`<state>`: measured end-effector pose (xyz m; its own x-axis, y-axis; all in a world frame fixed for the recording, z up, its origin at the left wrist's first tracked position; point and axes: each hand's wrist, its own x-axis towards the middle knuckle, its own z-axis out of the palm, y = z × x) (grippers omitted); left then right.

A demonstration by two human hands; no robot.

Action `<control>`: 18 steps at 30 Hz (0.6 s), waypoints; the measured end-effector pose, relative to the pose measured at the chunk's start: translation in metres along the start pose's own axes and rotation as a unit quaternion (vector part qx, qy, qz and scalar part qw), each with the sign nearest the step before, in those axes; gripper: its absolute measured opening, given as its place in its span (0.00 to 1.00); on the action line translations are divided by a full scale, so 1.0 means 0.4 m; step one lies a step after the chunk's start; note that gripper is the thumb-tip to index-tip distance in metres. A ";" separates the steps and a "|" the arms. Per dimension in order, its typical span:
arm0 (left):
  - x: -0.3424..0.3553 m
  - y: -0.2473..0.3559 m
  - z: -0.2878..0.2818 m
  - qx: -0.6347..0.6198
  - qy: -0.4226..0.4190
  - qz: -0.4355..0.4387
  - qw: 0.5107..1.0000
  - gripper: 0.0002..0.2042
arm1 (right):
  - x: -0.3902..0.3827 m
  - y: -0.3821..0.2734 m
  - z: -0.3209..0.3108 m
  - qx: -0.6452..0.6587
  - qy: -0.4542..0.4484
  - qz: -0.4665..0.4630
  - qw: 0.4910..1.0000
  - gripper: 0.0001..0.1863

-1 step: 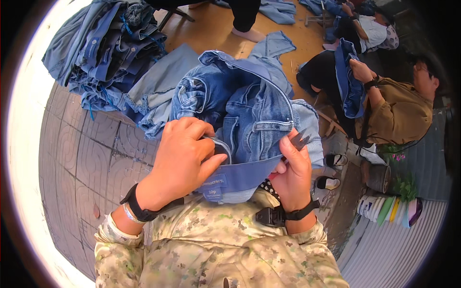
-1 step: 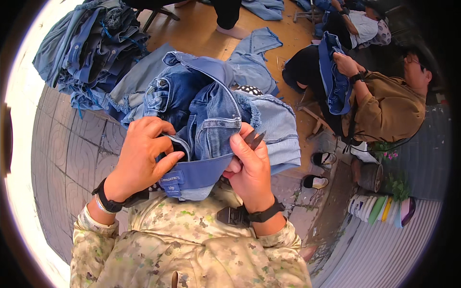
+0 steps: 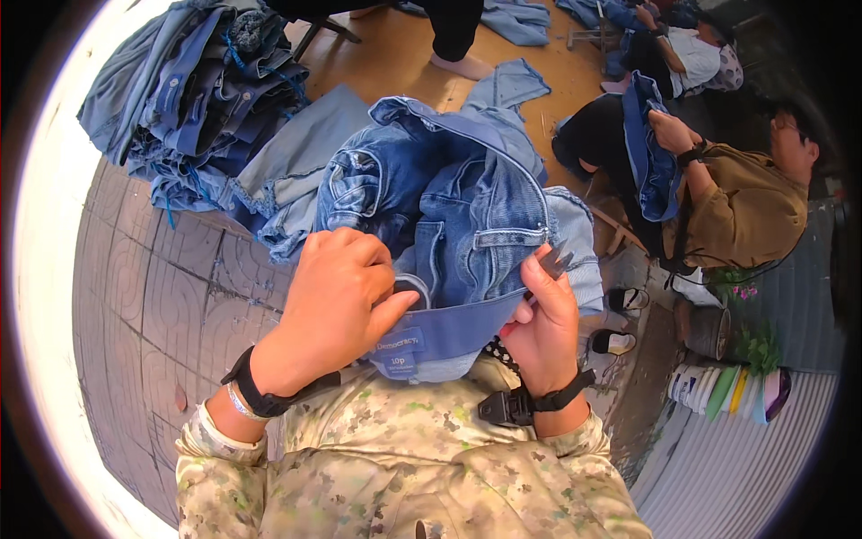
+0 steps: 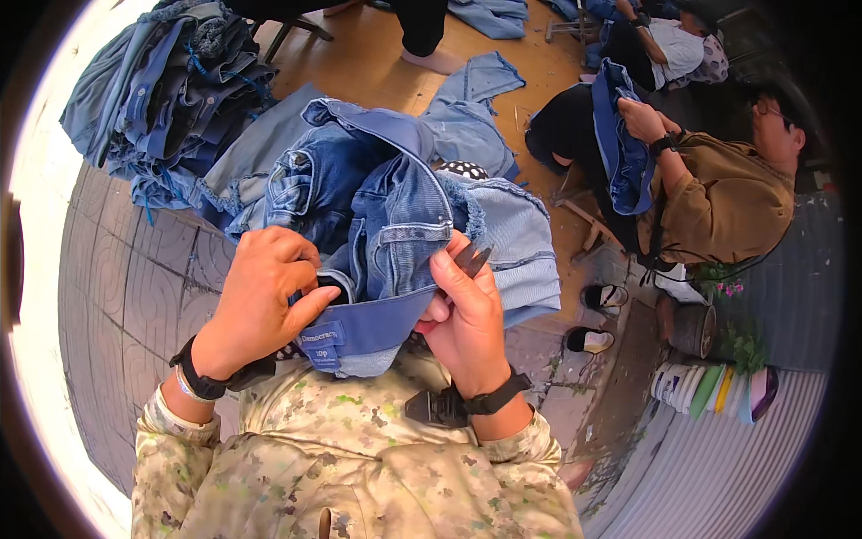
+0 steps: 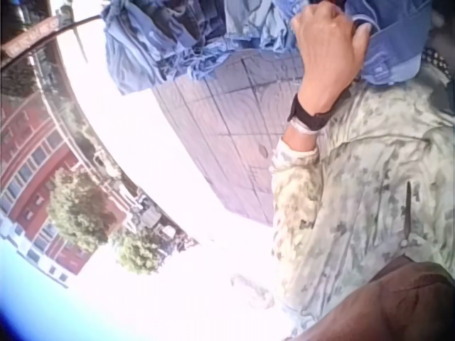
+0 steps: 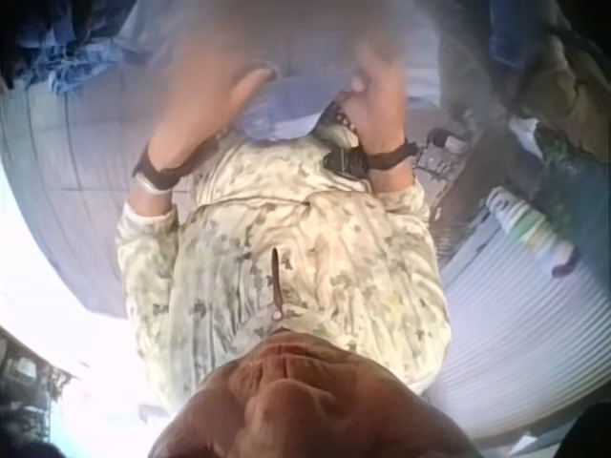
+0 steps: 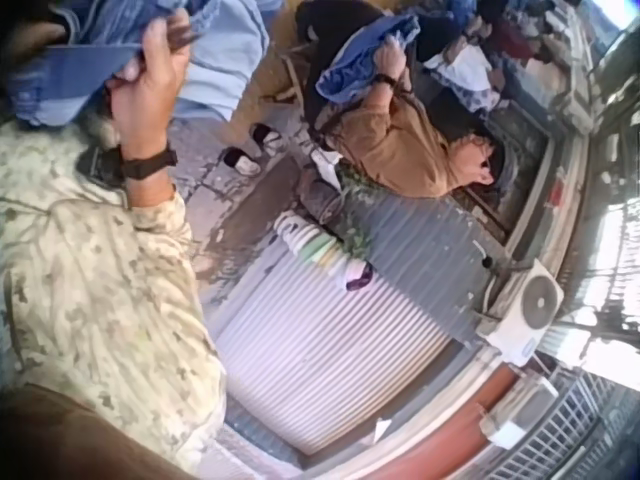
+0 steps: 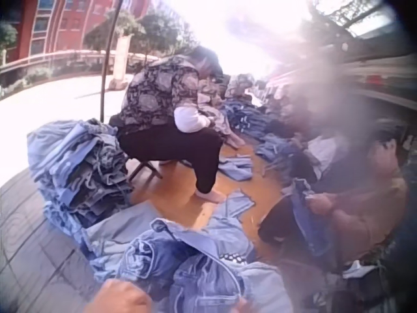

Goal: The person uses small shears to trim loose threads from the frayed leg openings and waistbands of denim garments. They rotate each piece to access different seams and labels before setting it aside and selecting another from the stack.

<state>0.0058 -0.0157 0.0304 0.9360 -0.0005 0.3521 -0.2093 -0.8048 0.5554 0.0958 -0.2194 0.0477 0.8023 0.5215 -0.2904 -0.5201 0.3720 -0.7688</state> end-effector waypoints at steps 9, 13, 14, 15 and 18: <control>0.030 0.048 -0.034 -0.064 -0.107 -0.027 0.992 0.16 | -0.007 -0.003 -0.041 0.083 -0.013 0.009 0.996 0.07; 0.022 0.084 -0.019 -0.087 -0.151 -0.021 0.984 0.19 | -0.012 -0.013 -0.046 0.048 -0.011 -0.018 0.999 0.09; 0.027 0.085 -0.012 -0.085 -0.153 -0.019 0.984 0.19 | -0.015 -0.013 -0.053 0.055 -0.019 -0.022 0.998 0.10; 0.034 0.083 -0.007 -0.124 -0.172 -0.124 0.969 0.20 | -0.019 -0.011 -0.057 0.062 -0.029 -0.025 0.997 0.11; 0.050 0.065 0.031 -0.129 -0.154 -0.202 0.959 0.19 | -0.028 -0.010 -0.042 0.053 -0.022 -0.004 0.998 0.10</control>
<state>0.0227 -0.0442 0.0427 0.9863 0.0740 -0.1475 0.1620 -0.6031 0.7810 0.0936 -0.2395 0.0445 0.7940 0.5503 -0.2583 -0.5440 0.4536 -0.7059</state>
